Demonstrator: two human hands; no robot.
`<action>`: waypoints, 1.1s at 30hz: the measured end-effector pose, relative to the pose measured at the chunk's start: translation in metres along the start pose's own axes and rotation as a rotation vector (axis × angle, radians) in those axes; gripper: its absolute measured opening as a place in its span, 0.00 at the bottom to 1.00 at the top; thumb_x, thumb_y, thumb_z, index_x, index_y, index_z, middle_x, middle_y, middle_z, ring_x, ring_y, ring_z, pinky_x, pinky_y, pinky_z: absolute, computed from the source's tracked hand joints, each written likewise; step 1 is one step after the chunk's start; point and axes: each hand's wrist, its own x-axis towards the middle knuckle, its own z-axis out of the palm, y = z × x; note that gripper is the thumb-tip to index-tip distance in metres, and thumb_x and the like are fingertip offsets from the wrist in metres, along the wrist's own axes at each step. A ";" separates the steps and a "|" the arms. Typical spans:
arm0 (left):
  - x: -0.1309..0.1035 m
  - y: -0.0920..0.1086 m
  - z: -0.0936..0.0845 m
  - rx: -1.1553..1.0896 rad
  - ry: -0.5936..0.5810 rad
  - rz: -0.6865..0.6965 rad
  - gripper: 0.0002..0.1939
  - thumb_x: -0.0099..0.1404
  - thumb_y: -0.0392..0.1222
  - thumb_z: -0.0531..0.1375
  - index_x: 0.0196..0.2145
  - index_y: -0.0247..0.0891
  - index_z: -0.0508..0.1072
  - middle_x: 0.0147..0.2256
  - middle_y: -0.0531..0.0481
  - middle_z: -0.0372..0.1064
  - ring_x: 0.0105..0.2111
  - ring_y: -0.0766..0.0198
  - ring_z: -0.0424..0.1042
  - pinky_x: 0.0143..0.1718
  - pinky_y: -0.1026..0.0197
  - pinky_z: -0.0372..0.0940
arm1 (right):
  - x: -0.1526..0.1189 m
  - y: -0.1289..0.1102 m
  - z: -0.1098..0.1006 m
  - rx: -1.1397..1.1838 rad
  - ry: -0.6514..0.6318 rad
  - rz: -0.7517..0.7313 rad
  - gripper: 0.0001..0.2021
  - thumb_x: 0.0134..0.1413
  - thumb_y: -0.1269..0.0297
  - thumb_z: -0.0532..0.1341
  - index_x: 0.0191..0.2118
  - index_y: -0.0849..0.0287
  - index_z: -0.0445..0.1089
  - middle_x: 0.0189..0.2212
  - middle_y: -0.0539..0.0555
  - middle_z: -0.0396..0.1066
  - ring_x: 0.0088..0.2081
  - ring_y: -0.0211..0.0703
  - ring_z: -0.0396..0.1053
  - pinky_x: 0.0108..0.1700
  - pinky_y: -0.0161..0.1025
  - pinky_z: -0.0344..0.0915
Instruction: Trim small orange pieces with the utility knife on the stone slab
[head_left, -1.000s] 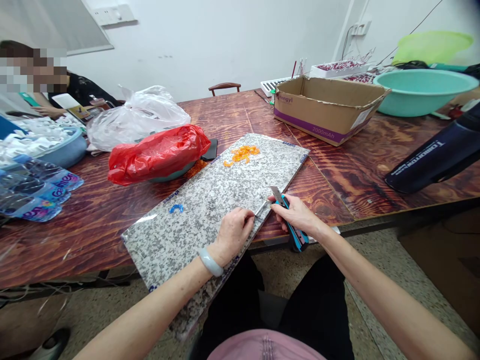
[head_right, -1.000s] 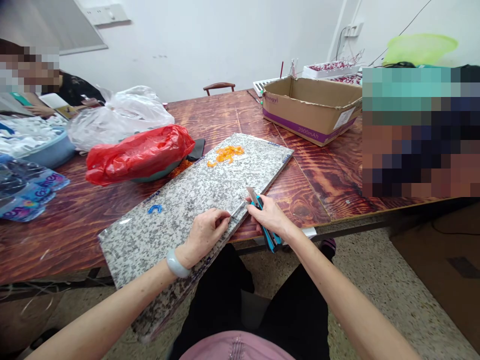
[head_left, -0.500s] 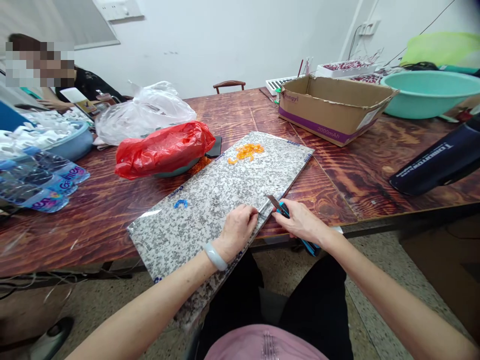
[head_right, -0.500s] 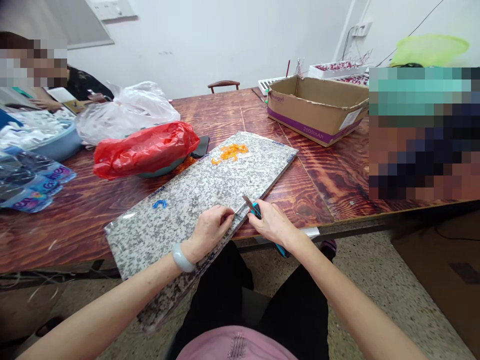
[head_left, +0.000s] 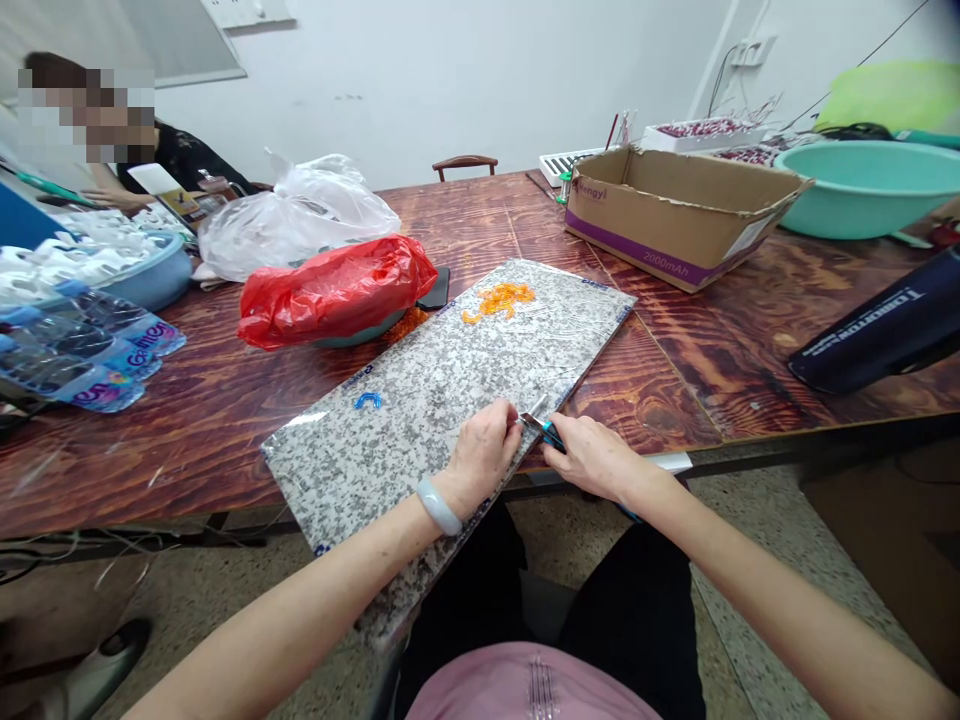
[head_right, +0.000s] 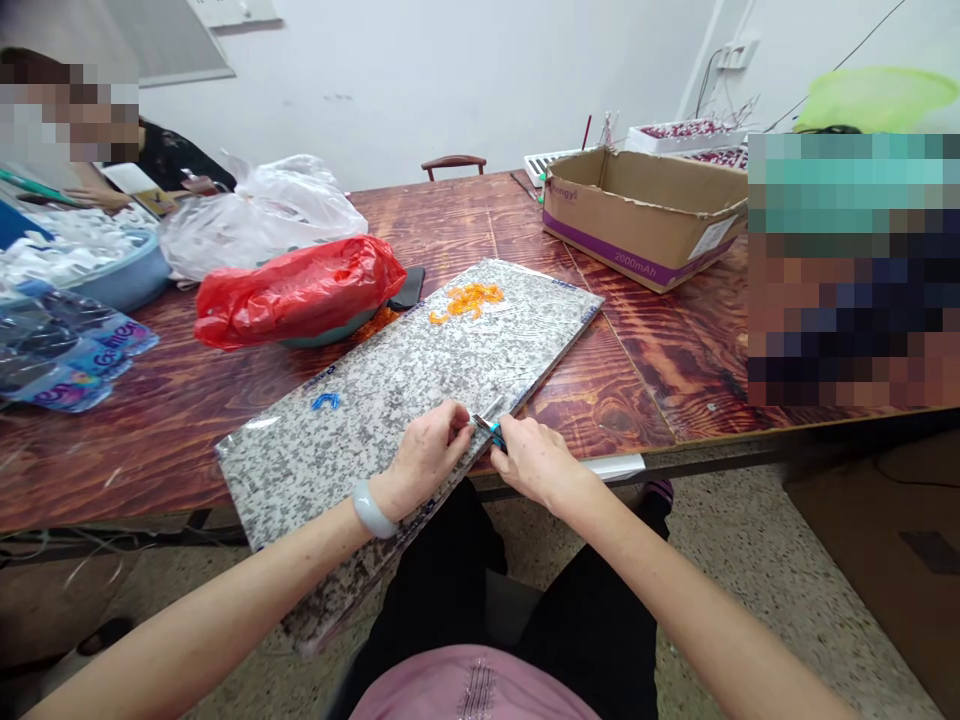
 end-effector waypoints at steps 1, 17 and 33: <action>0.000 0.000 0.000 0.000 -0.002 0.000 0.03 0.62 0.36 0.49 0.32 0.37 0.60 0.29 0.51 0.64 0.29 0.64 0.65 0.31 0.63 0.58 | 0.000 -0.001 0.000 -0.006 0.001 -0.005 0.10 0.53 0.60 0.47 0.35 0.58 0.61 0.30 0.57 0.68 0.33 0.47 0.68 0.28 0.36 0.50; 0.004 0.002 -0.004 -0.007 -0.034 0.009 0.02 0.61 0.35 0.50 0.31 0.37 0.60 0.28 0.52 0.63 0.28 0.65 0.64 0.31 0.63 0.58 | -0.001 -0.012 0.007 -0.144 -0.014 0.063 0.10 0.57 0.63 0.48 0.42 0.61 0.58 0.33 0.59 0.70 0.36 0.50 0.69 0.33 0.38 0.59; -0.004 -0.002 -0.032 0.170 -0.268 0.043 0.04 0.62 0.37 0.49 0.34 0.37 0.62 0.32 0.48 0.64 0.32 0.63 0.65 0.33 0.62 0.61 | 0.011 -0.026 0.008 -0.137 -0.084 0.177 0.07 0.57 0.68 0.49 0.40 0.64 0.58 0.30 0.61 0.71 0.33 0.50 0.71 0.31 0.38 0.61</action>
